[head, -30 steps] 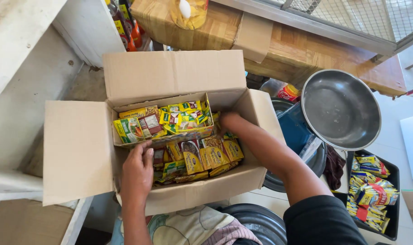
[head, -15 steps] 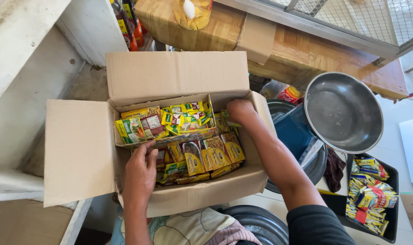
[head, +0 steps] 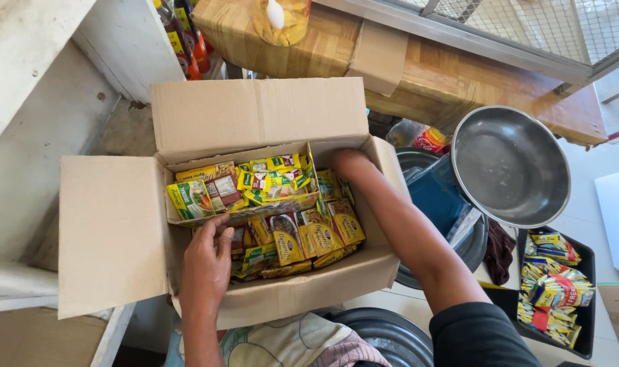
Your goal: The person is taking small food packets from a cardboard box and arranging them neatly on wooden shelves.
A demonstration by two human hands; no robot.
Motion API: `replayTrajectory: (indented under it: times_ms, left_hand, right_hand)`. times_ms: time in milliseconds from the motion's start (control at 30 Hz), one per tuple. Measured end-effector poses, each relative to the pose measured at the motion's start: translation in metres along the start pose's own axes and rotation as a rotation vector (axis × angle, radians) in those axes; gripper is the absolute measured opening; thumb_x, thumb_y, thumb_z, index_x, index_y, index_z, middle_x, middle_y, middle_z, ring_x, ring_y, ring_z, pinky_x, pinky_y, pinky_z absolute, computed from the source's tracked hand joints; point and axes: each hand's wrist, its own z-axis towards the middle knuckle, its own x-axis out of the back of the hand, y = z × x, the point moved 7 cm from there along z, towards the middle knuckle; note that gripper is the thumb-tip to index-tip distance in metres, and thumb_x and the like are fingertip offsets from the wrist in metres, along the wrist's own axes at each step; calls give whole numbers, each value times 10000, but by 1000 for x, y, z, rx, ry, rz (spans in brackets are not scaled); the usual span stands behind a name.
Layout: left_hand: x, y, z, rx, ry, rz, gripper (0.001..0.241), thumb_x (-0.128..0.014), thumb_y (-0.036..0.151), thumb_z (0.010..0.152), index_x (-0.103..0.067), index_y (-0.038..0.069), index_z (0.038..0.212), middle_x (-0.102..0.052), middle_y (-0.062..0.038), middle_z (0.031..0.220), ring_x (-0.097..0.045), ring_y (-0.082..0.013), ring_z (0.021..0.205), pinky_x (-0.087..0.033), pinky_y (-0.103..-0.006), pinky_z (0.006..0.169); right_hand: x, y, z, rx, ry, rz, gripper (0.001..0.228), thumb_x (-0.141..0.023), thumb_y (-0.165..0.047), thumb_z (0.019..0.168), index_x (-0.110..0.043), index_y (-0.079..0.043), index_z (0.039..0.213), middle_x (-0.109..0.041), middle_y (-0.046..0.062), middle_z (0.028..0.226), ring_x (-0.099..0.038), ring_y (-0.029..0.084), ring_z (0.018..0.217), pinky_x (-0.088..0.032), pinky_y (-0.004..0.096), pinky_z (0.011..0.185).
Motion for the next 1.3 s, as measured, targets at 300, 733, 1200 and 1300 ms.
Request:
replayTrajectory:
  times_ms: [300,733,1200,1300]
  left_hand:
    - [4,-3,-2,-2,34,-1,288,-617,231,991,-660,71,1227,-714,-171,1144,-710,-343,943,-551,-437,821]
    - [6,4,-3,3,19,-21,280,-621,209,986,-661,65,1224,-713,-169,1140,-702,-338,897,-551,-430,781]
    - [5,0,-1,-7,22,-34,274,-629,193,982,-664,63,1220,-717,-176,1124,-709,-341,889,-554,-428,779]
    - [5,5,-2,-101,40,-50,265,-628,190,992,-654,44,1211,-711,-187,1160,-701,-352,948,-557,-426,782]
  right_hand:
    - [-47,-26,24,-57,51,-264,258,-597,-201,963,-797,-148,1117,-750,99,1195,-737,268,1064,-609,465,818]
    - [-39,-32,9,-113,-58,-344,259,-582,-180,984,-793,-127,1124,-748,85,1212,-748,259,1071,-633,462,780]
    - [36,-70,-47,70,-188,200,315,-666,-106,892,-734,-151,1196,-728,161,1160,-746,369,957,-614,482,777]
    - [3,-58,-36,-17,-382,289,362,-649,-19,875,-705,-129,1215,-766,175,1083,-775,359,825,-638,477,670]
